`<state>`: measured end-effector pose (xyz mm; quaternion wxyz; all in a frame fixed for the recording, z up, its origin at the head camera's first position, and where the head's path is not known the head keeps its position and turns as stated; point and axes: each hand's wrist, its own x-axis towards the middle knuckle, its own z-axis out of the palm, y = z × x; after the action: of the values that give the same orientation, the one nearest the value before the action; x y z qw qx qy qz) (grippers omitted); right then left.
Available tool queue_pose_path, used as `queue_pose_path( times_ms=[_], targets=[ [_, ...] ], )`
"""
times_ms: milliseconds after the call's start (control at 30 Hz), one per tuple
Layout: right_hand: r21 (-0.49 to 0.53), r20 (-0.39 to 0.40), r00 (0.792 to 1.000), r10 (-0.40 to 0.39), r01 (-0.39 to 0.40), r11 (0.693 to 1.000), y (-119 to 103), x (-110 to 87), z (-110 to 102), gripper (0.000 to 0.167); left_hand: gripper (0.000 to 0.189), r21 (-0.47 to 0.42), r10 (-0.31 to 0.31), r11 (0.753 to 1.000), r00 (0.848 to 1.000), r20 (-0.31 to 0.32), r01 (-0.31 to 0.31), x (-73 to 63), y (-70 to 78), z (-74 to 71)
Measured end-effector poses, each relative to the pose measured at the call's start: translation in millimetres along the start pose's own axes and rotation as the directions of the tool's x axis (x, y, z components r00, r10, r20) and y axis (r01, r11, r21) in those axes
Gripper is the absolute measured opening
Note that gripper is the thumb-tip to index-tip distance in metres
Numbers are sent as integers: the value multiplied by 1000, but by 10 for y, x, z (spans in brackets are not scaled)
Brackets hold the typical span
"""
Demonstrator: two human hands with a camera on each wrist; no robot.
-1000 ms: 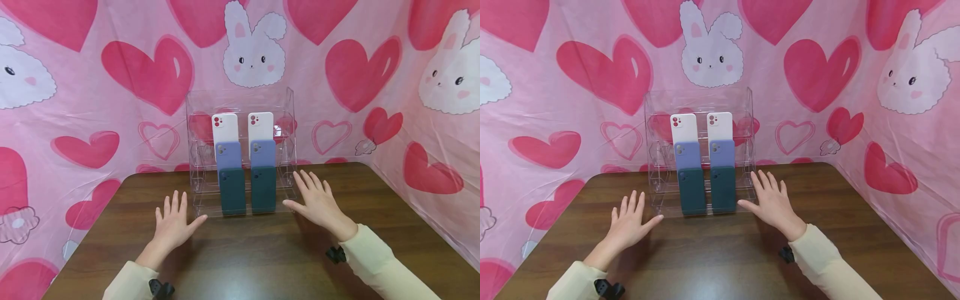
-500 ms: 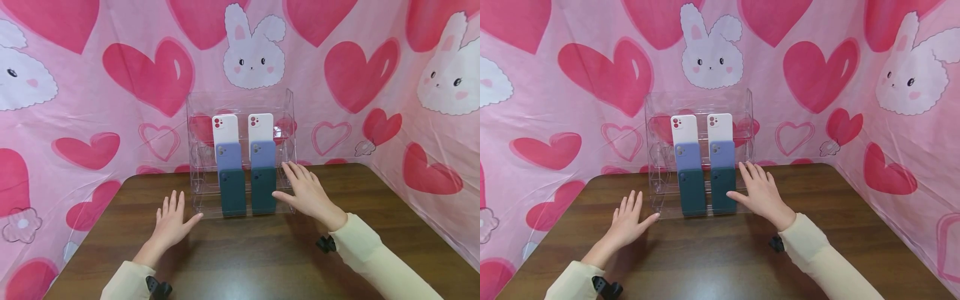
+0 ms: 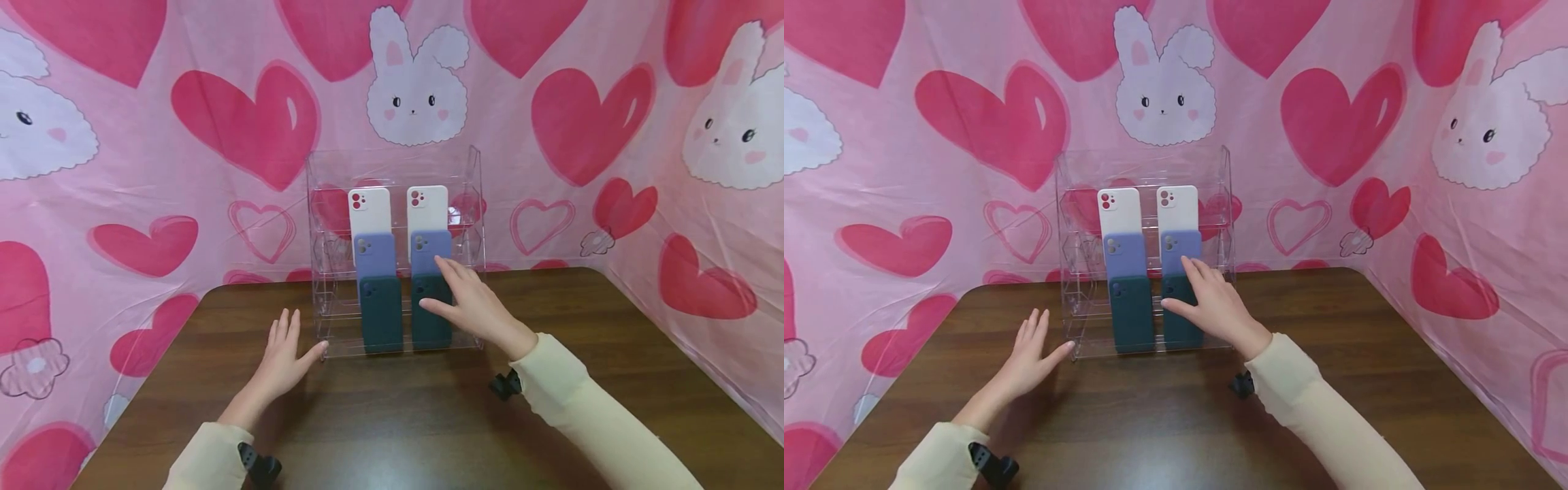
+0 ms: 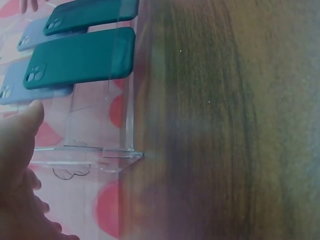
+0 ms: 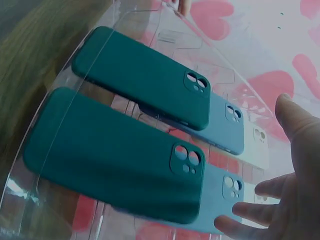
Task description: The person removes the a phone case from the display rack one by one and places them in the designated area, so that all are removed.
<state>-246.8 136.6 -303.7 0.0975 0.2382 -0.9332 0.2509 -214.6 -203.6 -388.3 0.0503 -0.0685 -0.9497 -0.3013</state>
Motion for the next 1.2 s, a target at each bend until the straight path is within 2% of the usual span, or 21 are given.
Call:
queue_pose_path(
  times_ms=[367, 733, 1033, 1200],
  targets=[
    [170, 13, 1000, -29, 26, 985, -86, 193, 210, 83, 88, -118, 3, 993, 1000, -19, -6, 19, -40, 48],
    [235, -66, 997, -47, 61, 970, -126, 357, 472, 67, 88, -173, 62, 982, 996, -62, -72, 72, -54, 148],
    [253, -122, 992, -27, 58, 966, -169, 423, 611, 55, 80, -219, 65, 972, 995, -82, -82, 110, -48, 228],
    [234, -156, 987, -31, 68, 970, -184, 438, 655, 50, 75, -255, 95, 958, 984, -148, -130, 105, -32, 259]
  ],
)
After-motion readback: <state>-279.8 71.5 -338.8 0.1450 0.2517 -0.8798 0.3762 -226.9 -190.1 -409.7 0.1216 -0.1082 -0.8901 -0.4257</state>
